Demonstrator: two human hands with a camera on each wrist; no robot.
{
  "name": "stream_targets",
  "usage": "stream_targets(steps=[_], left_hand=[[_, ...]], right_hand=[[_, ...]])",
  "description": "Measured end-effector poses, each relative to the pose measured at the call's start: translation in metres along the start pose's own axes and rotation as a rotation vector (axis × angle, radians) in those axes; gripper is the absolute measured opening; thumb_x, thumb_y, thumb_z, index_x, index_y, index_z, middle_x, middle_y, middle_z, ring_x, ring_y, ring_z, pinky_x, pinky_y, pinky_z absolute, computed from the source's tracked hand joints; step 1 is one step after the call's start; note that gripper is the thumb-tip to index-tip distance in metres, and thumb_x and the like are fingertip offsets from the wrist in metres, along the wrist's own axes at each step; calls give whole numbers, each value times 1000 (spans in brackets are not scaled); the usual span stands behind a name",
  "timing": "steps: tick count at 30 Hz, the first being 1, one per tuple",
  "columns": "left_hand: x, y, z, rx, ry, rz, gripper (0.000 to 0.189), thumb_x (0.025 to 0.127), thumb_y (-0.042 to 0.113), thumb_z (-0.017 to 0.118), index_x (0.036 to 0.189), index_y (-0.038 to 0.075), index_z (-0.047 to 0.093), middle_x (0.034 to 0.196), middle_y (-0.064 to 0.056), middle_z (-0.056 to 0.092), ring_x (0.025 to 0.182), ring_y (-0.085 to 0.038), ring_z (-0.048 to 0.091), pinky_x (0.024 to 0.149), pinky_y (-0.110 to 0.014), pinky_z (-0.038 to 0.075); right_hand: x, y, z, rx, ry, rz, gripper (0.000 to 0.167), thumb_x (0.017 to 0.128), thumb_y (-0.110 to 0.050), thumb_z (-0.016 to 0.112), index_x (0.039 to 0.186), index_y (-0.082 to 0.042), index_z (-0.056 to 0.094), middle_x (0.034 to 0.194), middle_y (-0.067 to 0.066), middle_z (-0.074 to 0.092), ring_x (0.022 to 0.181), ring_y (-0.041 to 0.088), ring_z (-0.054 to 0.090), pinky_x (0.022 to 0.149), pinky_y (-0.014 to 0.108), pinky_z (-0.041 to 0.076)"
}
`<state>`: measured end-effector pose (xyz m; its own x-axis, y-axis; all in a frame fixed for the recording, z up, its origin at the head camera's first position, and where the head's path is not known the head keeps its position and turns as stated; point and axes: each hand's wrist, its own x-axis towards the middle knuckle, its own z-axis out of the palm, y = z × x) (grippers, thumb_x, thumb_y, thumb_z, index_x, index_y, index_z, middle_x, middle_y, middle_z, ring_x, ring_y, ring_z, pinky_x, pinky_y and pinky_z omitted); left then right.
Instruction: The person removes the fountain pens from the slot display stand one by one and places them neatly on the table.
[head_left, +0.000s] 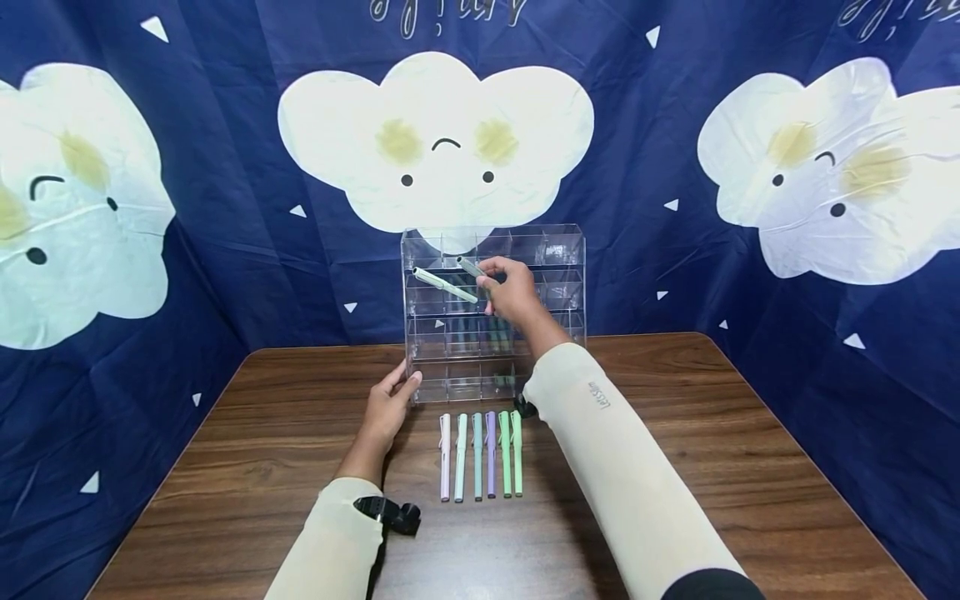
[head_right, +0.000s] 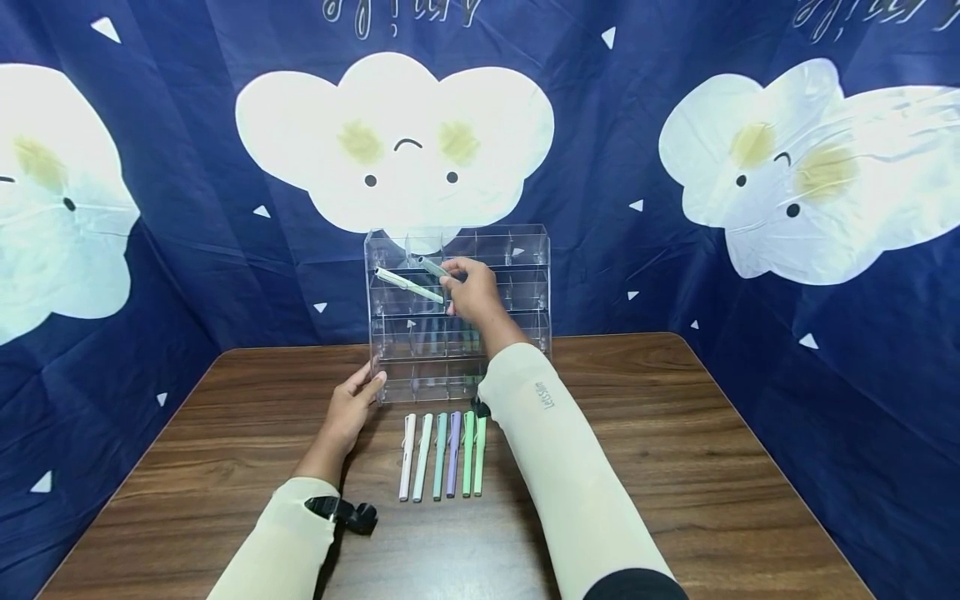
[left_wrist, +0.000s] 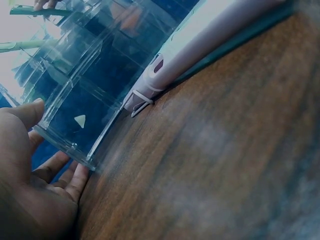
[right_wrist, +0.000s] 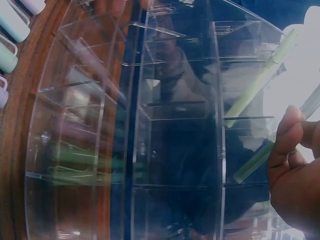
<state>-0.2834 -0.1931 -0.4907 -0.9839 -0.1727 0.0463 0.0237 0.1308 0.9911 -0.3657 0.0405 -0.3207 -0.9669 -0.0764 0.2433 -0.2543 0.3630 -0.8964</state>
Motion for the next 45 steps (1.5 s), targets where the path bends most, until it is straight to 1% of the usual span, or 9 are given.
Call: stream_targets(steps=[4,8,14,19,22,27,33,40,45], left_hand=[[0,-1,0,1,1,2,57,110,27,69,163,14,52,150,-28,64,109,-6,60,83,-17,53],[0,-1,0,3,2,-1,57,110,27,69,163,15,53,149,-28,64,109,-7,60,83,-18,53],[1,-1,-1,10,-5,0,59,110,28,68,164,14,50,152,-28,62,114,-11,61,85,-17,53],[0,-1,0,10,-8,-4,57,110,28,69,164,17,52,152,-26,63,113,-12,60,85,-18,53],[0,-1,0,8,-12,-7,57,110,27,68,164,18,52,153,-26,62,112,-10,60,86,-18,53],[1,-1,0,0,-8,-10,57,110,26,68,164,17,51,153,-26,62,110,-9,59,85,-19,53],[0,-1,0,4,-4,-5,56,110,26,68,163,17,52,154,-25,61,113,-10,60,88,-19,53],[0,1,0,10,-22,1,59,111,30,67,165,17,49,158,-25,59,120,-16,60,91,-19,53],[0,0,0,24,-9,-10,58,111,28,67,165,16,49,157,-25,59,124,-19,61,91,-16,52]], right_hand=[[0,-5,-4,29,6,-19,23,109,-13,67,132,-11,73,131,10,65,57,22,64,54,29,51],[0,-10,-6,69,17,-34,21,109,-15,67,129,-13,73,129,9,63,53,17,61,51,27,49],[-3,-18,-11,87,35,-108,25,109,-14,67,133,-11,73,129,10,64,49,13,59,49,26,48],[-5,-25,-17,117,39,-160,29,108,-13,69,136,-9,73,130,10,64,49,11,59,51,27,51],[-8,-29,-21,144,33,-184,29,107,-13,69,136,-8,72,127,9,63,48,11,57,51,28,52],[-15,-37,-30,184,26,-213,28,107,-12,70,134,-6,72,121,7,62,47,10,56,49,25,50],[-26,-47,-44,170,6,-236,26,108,-14,69,133,-8,72,123,7,63,51,11,59,53,28,52],[-38,-44,-58,209,4,-275,21,107,-11,70,128,-5,71,121,7,65,52,12,60,55,26,54],[-47,-36,-63,201,-20,-260,18,107,-8,69,124,-3,66,128,8,61,51,12,56,55,30,52]])
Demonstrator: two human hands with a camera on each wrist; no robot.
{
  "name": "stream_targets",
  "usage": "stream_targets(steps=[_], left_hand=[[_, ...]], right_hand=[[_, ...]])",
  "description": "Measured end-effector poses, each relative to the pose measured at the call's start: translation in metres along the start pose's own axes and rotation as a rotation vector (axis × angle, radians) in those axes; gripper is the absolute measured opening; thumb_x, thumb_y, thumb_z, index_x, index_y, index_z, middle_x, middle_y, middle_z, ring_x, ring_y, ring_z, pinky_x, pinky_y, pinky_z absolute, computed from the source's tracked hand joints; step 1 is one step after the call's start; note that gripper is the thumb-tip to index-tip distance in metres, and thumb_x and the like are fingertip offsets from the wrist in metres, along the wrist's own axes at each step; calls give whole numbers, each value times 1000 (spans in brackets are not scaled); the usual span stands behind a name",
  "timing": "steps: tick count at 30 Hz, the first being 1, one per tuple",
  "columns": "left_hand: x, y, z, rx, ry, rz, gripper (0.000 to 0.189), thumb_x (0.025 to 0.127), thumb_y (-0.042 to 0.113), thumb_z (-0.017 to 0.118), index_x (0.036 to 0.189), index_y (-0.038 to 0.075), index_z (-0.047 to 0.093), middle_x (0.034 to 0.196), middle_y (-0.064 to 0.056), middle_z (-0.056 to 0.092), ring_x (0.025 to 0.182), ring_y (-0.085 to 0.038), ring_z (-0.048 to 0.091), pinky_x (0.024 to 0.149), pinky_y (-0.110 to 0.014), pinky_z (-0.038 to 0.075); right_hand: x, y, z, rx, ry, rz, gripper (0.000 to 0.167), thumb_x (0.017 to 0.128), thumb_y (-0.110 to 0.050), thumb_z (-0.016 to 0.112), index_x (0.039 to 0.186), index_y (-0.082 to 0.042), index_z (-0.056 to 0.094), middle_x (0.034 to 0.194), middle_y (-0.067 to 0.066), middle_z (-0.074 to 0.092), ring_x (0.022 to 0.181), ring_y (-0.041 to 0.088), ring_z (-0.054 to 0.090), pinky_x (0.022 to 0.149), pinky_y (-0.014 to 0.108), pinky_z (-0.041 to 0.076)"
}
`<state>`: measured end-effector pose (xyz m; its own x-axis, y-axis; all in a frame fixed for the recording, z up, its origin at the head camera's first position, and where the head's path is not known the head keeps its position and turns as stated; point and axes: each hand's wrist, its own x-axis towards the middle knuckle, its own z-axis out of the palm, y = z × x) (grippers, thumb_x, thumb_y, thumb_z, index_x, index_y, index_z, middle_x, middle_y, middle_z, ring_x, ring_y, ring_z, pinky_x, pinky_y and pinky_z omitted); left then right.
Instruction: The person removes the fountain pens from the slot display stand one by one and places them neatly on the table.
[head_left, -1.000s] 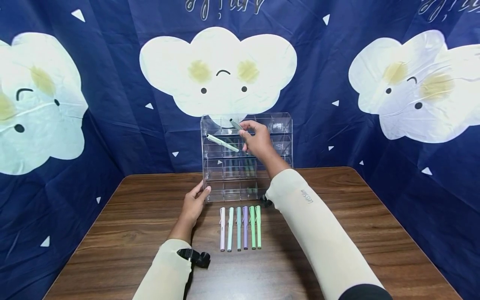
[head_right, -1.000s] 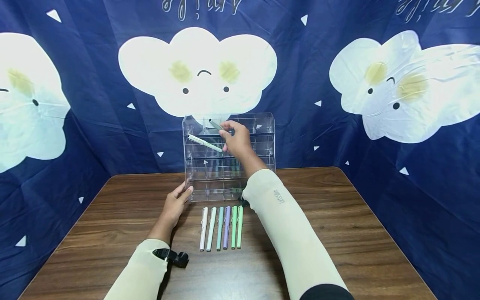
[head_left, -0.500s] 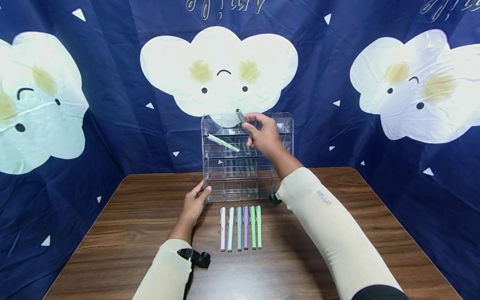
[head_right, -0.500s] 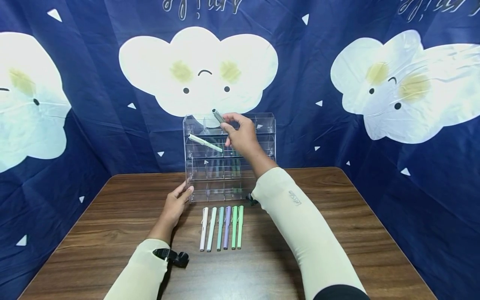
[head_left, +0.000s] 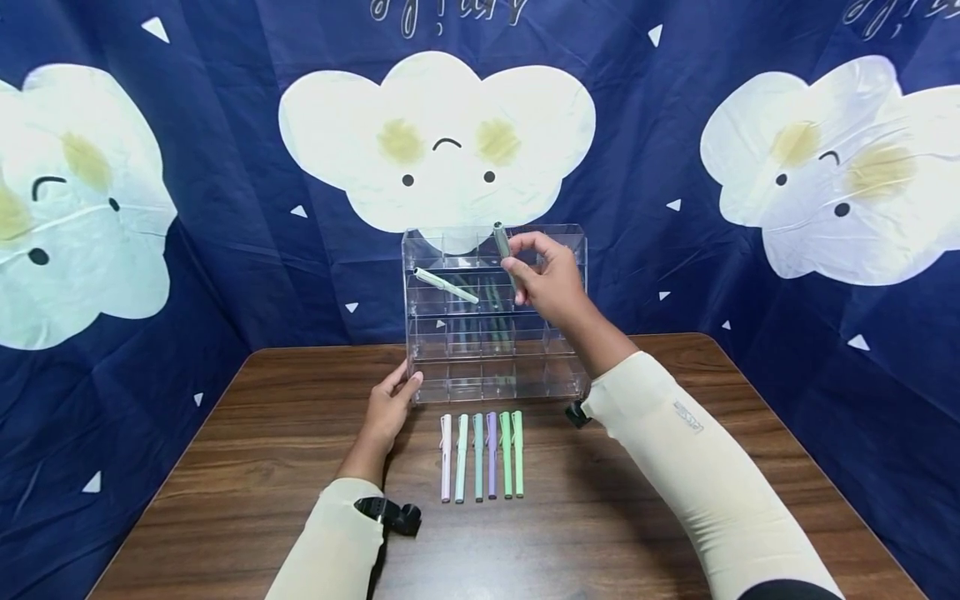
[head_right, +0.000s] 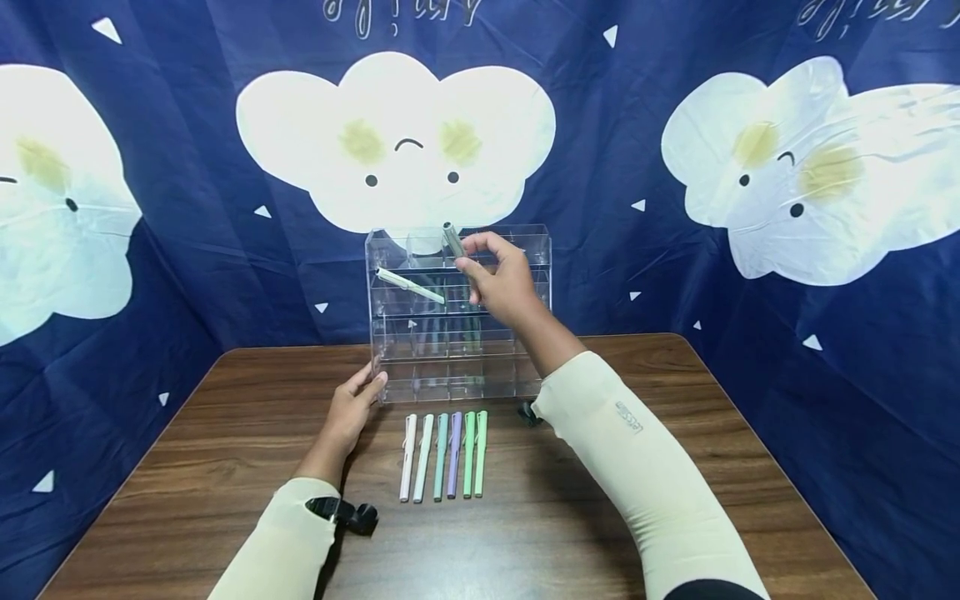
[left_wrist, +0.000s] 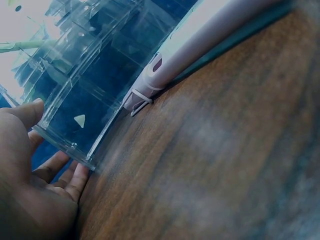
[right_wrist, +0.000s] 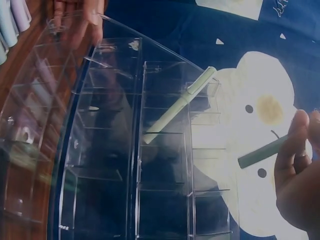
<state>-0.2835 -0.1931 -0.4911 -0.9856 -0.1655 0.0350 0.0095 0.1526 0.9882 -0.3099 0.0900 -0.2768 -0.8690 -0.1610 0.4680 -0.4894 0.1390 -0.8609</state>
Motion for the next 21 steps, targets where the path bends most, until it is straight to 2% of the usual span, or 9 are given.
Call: stream_targets(steps=[4,9,11,14,17,21], left_hand=[[0,0,-1,0,1,-8,59,111,28,67,165,15,48,156,-26,60,124,-19,61,90,-17,52],[0,0,-2,-11,2,-8,60,110,30,68,165,16,49,153,-26,62,115,-14,60,85,-18,52],[0,0,-3,-13,2,-5,60,110,30,68,165,16,49,154,-27,61,115,-14,61,85,-18,52],[0,0,-2,-14,1,-3,59,110,30,68,165,17,50,156,-25,60,118,-16,61,87,-18,53],[0,0,-2,-16,-8,-5,59,110,31,68,165,19,50,157,-24,60,116,-13,60,87,-19,52],[-1,1,-1,-33,-7,-12,59,110,30,69,165,18,50,153,-25,62,106,-8,59,82,-20,52]], right_hand=[[-11,3,-4,8,-15,5,19,106,-5,72,122,0,63,124,6,62,51,11,55,53,29,50],[-25,9,-8,29,-7,-17,19,101,-3,77,114,2,64,99,-2,68,55,13,57,53,25,47],[-31,13,-11,24,-9,-25,19,100,-4,79,110,2,64,88,-5,68,57,15,59,53,25,47],[-40,18,-14,27,-16,-21,19,99,-4,80,108,1,64,78,-6,67,59,20,61,55,26,49],[-50,25,-18,36,-25,11,20,97,-3,82,105,-2,64,72,-4,65,58,19,62,54,25,51],[-62,32,-19,74,-49,87,22,94,-2,84,101,-2,63,65,0,64,54,15,61,51,25,51]])
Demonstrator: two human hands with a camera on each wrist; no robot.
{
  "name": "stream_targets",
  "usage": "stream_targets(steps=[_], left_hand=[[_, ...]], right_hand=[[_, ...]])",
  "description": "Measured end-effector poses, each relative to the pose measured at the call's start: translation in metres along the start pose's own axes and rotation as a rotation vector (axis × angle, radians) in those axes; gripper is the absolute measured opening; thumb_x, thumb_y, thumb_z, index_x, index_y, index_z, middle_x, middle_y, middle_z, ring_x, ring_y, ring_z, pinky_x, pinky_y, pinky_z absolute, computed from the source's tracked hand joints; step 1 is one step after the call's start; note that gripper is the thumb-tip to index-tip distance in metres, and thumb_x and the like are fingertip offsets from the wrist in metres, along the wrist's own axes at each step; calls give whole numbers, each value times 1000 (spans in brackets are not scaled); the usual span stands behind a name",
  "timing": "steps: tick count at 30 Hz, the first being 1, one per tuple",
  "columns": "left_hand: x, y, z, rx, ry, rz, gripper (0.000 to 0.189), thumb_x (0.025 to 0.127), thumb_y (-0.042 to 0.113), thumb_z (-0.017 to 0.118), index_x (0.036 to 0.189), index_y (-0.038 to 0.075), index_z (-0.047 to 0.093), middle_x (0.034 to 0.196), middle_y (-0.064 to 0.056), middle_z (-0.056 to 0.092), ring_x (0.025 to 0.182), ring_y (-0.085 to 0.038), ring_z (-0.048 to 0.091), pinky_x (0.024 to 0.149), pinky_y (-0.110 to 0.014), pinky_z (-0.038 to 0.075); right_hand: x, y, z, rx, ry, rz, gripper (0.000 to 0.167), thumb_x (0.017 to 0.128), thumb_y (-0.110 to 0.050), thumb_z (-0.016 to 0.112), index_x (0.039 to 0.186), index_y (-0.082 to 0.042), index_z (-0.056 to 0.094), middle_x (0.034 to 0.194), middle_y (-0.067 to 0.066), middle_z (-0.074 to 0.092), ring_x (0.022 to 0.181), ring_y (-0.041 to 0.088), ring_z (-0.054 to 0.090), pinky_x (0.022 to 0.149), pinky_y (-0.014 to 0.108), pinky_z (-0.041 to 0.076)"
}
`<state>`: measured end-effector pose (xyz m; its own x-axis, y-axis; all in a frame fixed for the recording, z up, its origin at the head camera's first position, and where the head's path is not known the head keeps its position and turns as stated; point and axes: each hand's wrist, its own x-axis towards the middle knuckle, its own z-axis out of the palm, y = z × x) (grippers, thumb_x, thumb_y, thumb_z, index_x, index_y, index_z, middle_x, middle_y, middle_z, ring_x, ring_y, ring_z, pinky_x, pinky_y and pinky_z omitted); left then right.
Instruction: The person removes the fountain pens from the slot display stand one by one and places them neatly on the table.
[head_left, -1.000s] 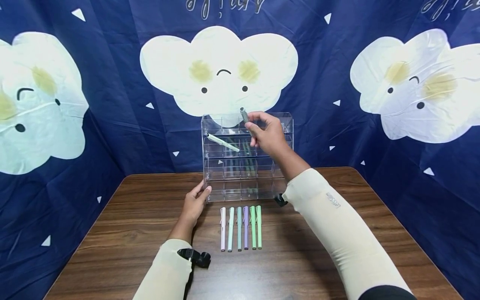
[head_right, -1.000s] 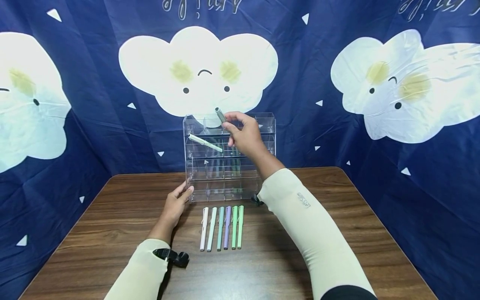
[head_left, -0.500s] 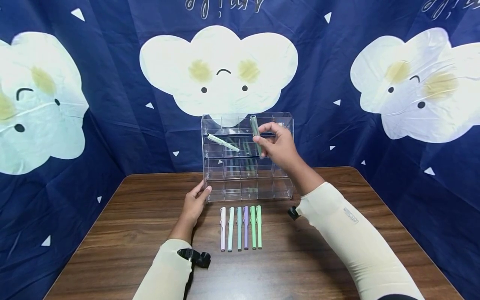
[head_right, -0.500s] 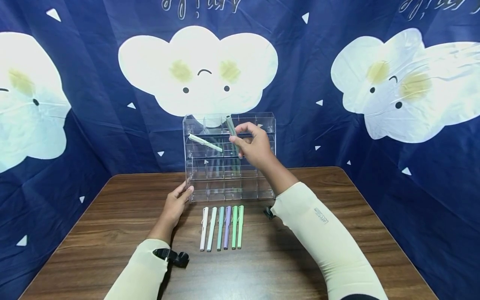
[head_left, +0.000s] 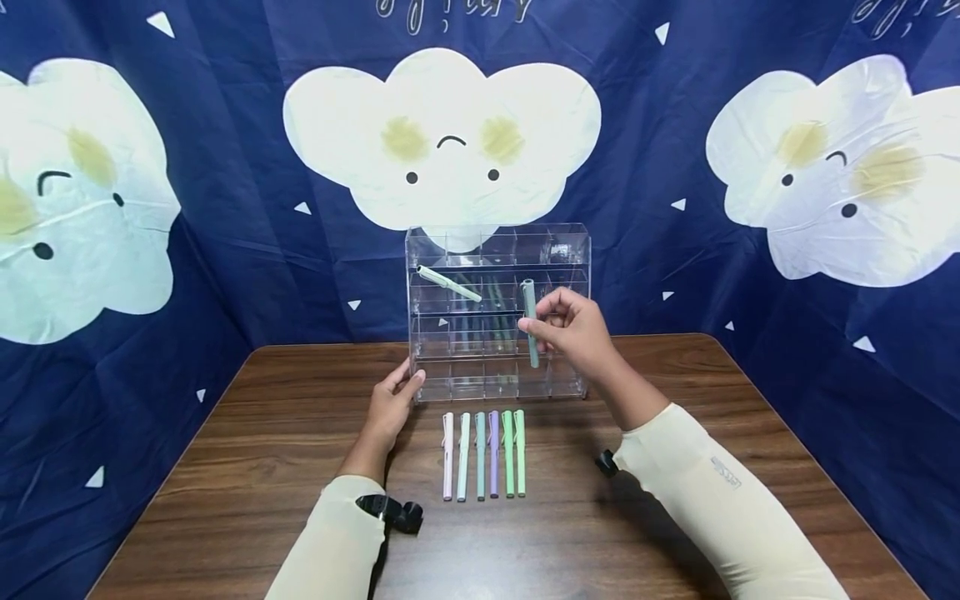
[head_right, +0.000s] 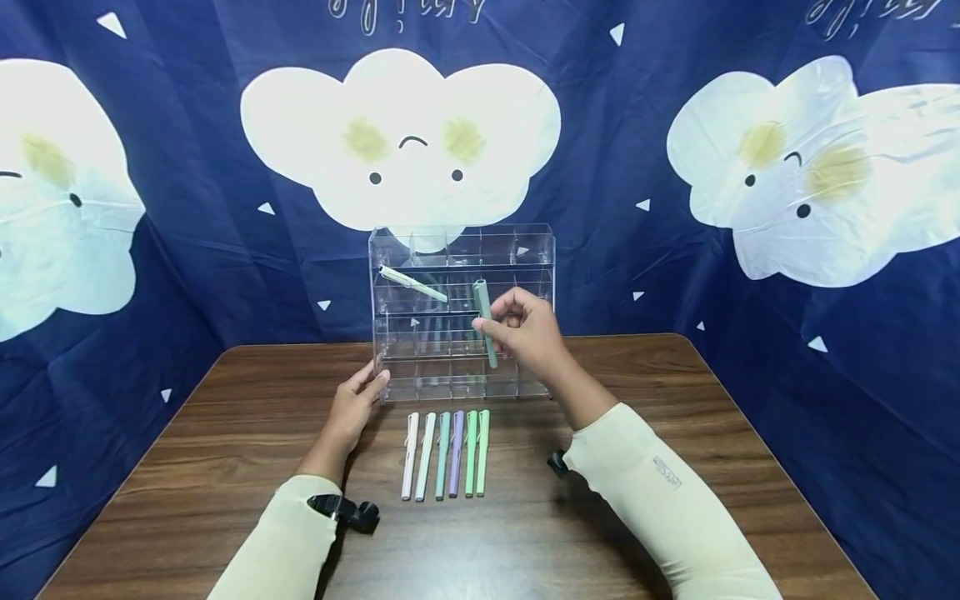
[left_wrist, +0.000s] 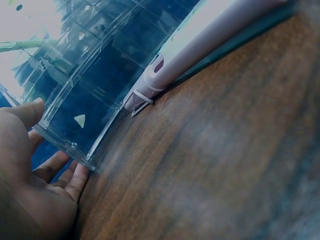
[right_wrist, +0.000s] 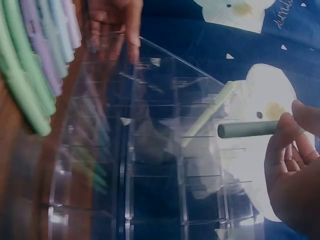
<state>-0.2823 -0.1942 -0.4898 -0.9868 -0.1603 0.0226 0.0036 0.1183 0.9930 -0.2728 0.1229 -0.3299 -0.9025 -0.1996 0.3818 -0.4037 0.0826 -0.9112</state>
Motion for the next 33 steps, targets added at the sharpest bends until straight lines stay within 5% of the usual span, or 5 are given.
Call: stream_targets(steps=[12,24,30,33], left_hand=[[0,2,0,7,5,-2,61,110,33,69,165,17,50,150,-25,62,100,-9,57,76,-19,50],[1,1,1,11,10,-1,60,110,32,69,165,18,51,147,-26,64,105,-15,60,76,-20,50],[1,0,1,13,-6,-8,60,110,32,68,166,18,49,158,-24,59,124,-20,60,96,-26,54],[1,1,1,7,0,-10,60,110,31,69,165,17,49,155,-25,61,117,-18,61,92,-26,54]], right_hand=[[-28,23,-2,35,-37,193,25,93,-1,84,103,0,60,72,0,71,54,13,65,50,29,57],[-53,44,-4,-1,-132,205,80,93,9,80,162,-6,42,85,7,67,53,16,65,46,30,55],[-63,57,-7,-10,-183,247,88,94,10,79,169,-9,38,85,10,65,54,16,66,48,32,58],[-66,63,-8,-3,-195,265,90,93,11,78,170,-10,35,81,10,66,54,17,67,49,33,59]])
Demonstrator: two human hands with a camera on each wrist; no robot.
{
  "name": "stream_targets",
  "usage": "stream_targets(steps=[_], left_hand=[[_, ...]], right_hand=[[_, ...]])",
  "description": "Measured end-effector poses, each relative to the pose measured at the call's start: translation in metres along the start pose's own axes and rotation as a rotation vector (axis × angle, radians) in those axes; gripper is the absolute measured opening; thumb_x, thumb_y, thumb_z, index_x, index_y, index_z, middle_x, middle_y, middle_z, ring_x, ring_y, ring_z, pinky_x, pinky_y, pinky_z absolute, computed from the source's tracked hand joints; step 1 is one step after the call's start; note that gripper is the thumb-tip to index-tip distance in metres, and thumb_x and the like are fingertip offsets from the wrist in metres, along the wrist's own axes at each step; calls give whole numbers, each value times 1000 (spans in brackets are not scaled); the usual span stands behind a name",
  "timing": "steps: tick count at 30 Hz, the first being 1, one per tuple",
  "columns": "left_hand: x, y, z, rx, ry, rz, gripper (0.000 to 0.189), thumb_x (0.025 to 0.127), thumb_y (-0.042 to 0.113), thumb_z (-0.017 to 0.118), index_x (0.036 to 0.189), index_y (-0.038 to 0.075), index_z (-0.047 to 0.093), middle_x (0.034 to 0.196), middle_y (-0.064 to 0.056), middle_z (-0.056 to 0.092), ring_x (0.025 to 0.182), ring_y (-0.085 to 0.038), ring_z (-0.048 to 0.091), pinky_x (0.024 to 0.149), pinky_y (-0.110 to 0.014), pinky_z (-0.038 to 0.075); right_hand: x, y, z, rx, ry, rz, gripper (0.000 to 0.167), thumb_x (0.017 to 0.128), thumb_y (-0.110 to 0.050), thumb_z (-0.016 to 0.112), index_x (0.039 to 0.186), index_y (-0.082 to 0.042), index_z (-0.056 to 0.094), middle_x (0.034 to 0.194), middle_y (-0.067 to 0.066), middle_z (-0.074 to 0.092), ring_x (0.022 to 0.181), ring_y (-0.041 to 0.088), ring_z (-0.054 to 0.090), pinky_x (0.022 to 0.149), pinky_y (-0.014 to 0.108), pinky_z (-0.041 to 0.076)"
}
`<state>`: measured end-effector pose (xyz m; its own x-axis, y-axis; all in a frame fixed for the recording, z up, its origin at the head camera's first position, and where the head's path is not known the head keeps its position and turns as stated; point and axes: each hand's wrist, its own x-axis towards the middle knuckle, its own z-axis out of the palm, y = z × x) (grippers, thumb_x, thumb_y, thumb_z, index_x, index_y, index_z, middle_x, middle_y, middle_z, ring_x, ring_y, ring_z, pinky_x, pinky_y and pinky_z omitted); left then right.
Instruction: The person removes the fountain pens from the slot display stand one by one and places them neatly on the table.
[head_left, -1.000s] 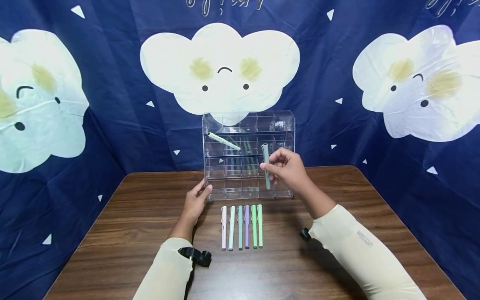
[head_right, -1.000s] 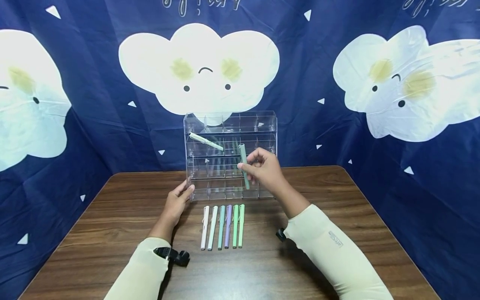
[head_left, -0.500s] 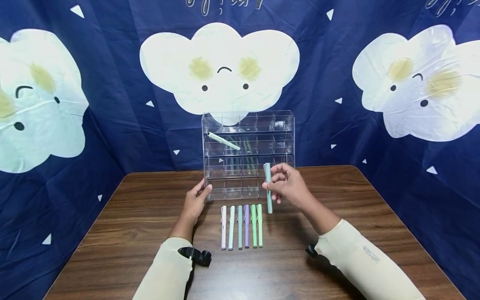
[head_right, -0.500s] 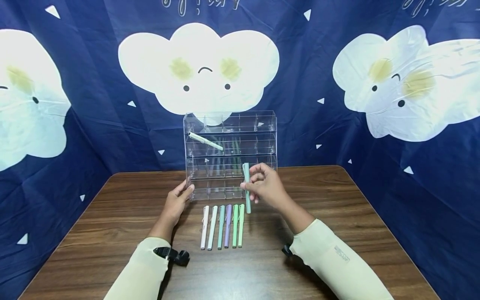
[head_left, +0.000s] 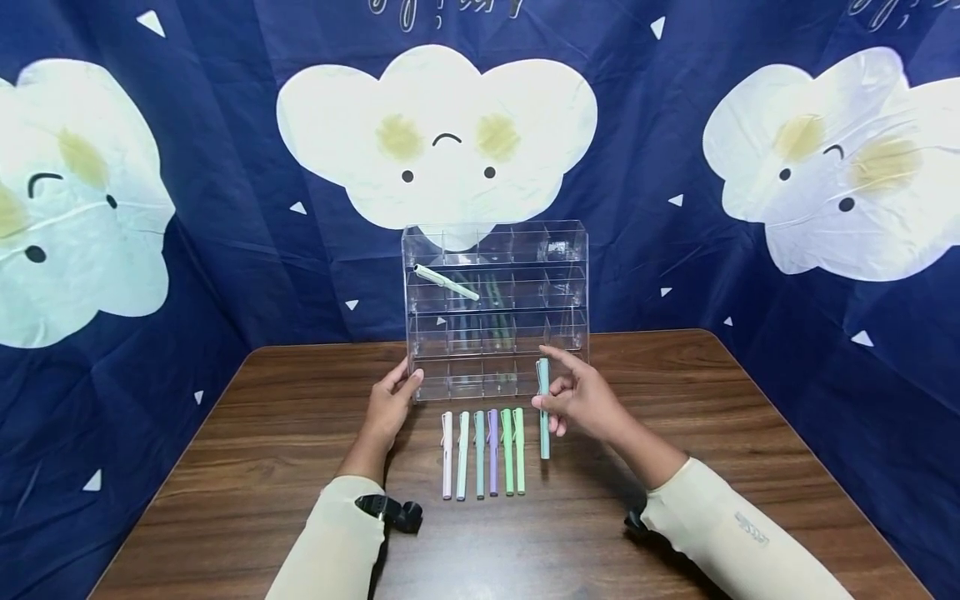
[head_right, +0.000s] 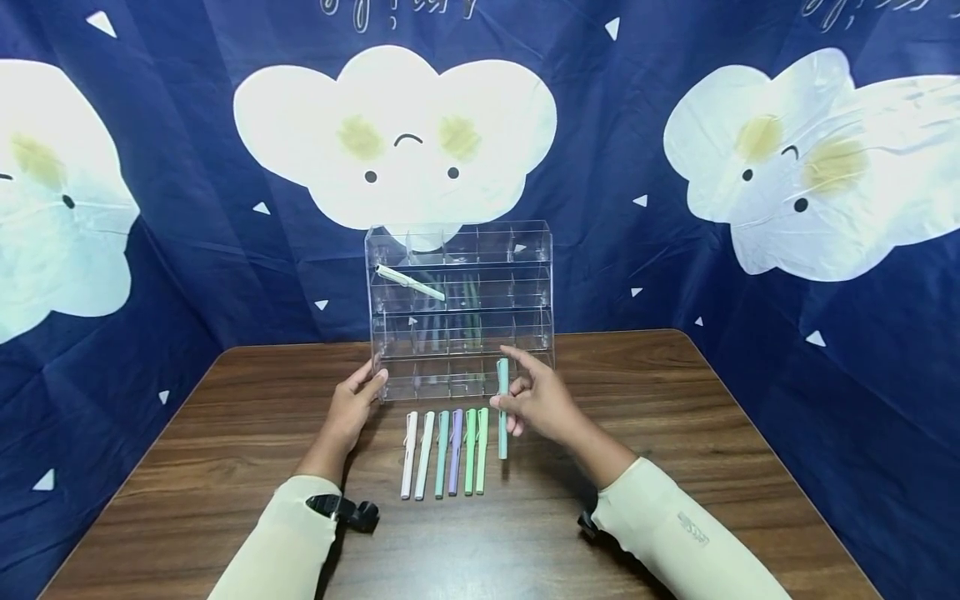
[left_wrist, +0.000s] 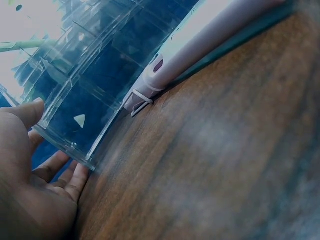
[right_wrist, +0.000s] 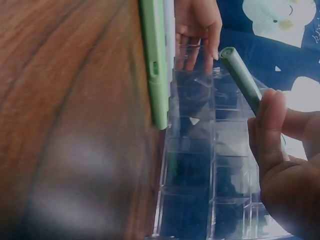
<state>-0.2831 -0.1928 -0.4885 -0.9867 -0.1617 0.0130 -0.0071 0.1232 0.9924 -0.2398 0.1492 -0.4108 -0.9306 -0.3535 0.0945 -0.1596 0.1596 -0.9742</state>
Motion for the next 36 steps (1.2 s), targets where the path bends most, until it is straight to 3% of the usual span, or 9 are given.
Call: stream_targets(steps=[4,10,16,24,36], left_hand=[[-1,0,1,-9,16,-2,59,109,31,70,164,17,52,146,-25,65,105,-14,59,79,-21,51],[-1,-1,0,3,-2,-1,62,109,33,70,165,16,50,151,-24,63,108,-10,59,83,-19,52],[-1,0,0,-29,26,4,58,109,30,71,163,16,53,135,-19,68,96,-13,57,71,-20,47],[-1,-1,2,-4,2,-1,59,110,31,69,164,18,51,153,-25,63,110,-11,60,86,-20,52],[0,0,0,21,13,20,59,110,30,68,164,16,50,154,-26,62,118,-15,62,95,-23,53]], right_hand=[[-2,9,-1,-4,-26,13,91,94,9,79,170,-11,34,79,9,67,54,18,68,50,33,60],[-4,25,-5,-10,-74,32,83,94,7,79,165,-2,38,80,9,69,55,20,70,49,33,60],[-4,31,-6,36,-113,52,86,95,8,78,167,0,34,85,9,68,58,19,71,51,31,60],[-5,39,-6,32,-191,109,88,97,7,76,170,0,26,92,12,65,64,22,73,55,30,61],[2,61,-4,-117,-210,73,80,100,-6,79,165,2,34,87,7,66,65,23,71,53,29,56]])
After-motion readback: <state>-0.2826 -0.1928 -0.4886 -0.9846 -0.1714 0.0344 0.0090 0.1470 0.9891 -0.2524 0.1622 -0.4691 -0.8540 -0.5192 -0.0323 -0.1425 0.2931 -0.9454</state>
